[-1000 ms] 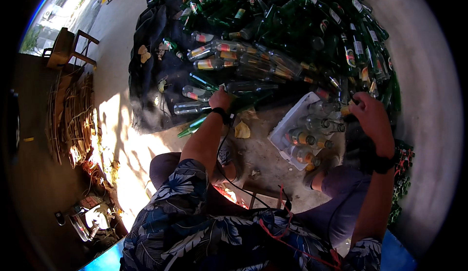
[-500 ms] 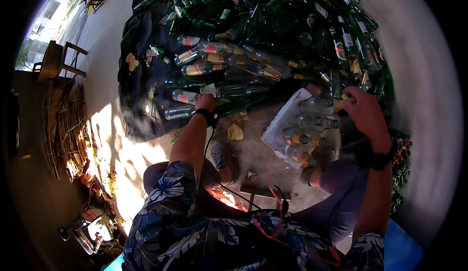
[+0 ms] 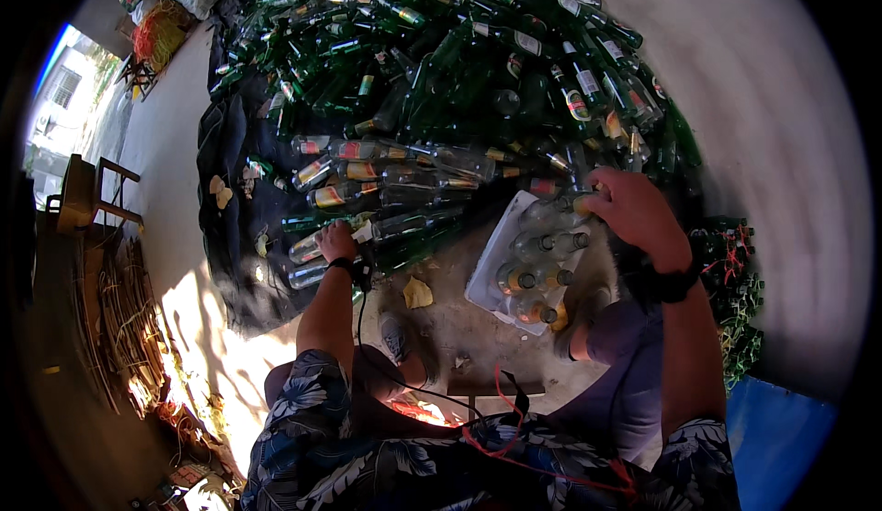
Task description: The person sits on the floor and gathers green glass bottles from a large pile. They place the bottles into a plastic crate and then tie them together with red string to form a bundle.
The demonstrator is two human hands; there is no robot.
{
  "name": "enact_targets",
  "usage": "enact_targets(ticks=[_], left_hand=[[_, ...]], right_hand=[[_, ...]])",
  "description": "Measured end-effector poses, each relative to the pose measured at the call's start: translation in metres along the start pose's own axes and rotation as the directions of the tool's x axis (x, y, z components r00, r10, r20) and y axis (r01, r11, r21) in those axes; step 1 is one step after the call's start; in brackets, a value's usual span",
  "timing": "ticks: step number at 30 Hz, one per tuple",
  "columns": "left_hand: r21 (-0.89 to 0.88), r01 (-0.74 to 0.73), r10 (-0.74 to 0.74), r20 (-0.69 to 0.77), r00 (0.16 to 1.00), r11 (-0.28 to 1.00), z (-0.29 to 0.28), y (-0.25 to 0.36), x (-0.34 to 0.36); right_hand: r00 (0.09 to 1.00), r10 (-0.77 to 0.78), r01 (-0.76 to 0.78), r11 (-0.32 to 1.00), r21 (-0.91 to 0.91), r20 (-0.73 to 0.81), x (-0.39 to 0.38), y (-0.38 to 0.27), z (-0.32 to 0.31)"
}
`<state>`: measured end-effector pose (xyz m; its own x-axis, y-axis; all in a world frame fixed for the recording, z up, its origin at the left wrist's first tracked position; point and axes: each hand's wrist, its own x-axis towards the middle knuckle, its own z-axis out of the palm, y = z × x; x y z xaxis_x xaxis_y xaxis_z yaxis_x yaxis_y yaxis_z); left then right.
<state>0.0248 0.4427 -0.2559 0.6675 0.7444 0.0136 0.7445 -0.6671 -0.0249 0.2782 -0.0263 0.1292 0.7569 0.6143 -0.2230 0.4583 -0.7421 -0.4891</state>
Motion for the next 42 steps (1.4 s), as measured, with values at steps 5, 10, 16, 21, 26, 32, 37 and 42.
enact_targets(ticks=[5,10,16,21,26,32,37,42], left_hand=[[-0.172,0.116,-0.127,-0.055,0.990,0.978,-0.044,-0.016,0.029],[-0.400,0.152,-0.204,-0.092,0.975,0.904,-0.109,-0.023,0.044],[-0.424,-0.047,-0.072,-0.261,0.963,0.905,-0.241,0.015,0.045],[-0.507,-0.369,0.146,-0.426,0.893,0.779,-0.365,0.070,-0.011],[-0.786,-0.426,0.226,-0.361,0.905,0.448,-0.436,0.127,-0.089],[-0.984,-0.145,0.582,-0.176,0.794,-0.099,-0.452,0.174,-0.136],[-0.988,-0.048,0.741,-0.139,0.657,-0.144,-0.471,0.199,-0.172],[-0.992,-0.096,0.817,-0.124,0.563,-0.085,-0.462,0.211,-0.181]], right_hand=[[0.999,0.000,0.001,1.000,0.027,-0.032,-0.011,-0.001,-0.008],[0.994,-0.057,0.061,0.997,0.043,-0.091,-0.018,0.008,-0.010],[0.972,-0.154,0.176,0.978,0.112,-0.179,-0.034,0.002,-0.007],[0.921,-0.260,0.329,0.917,0.225,-0.289,-0.063,-0.015,0.005],[0.925,-0.240,0.322,0.907,0.271,-0.295,-0.086,-0.029,0.023],[0.681,-0.499,0.633,0.770,0.086,-0.536,-0.113,-0.051,0.036],[0.809,-0.414,0.526,0.827,0.199,-0.418,-0.134,-0.064,0.035],[0.920,-0.353,0.390,0.861,0.326,-0.169,-0.137,-0.058,0.039]])
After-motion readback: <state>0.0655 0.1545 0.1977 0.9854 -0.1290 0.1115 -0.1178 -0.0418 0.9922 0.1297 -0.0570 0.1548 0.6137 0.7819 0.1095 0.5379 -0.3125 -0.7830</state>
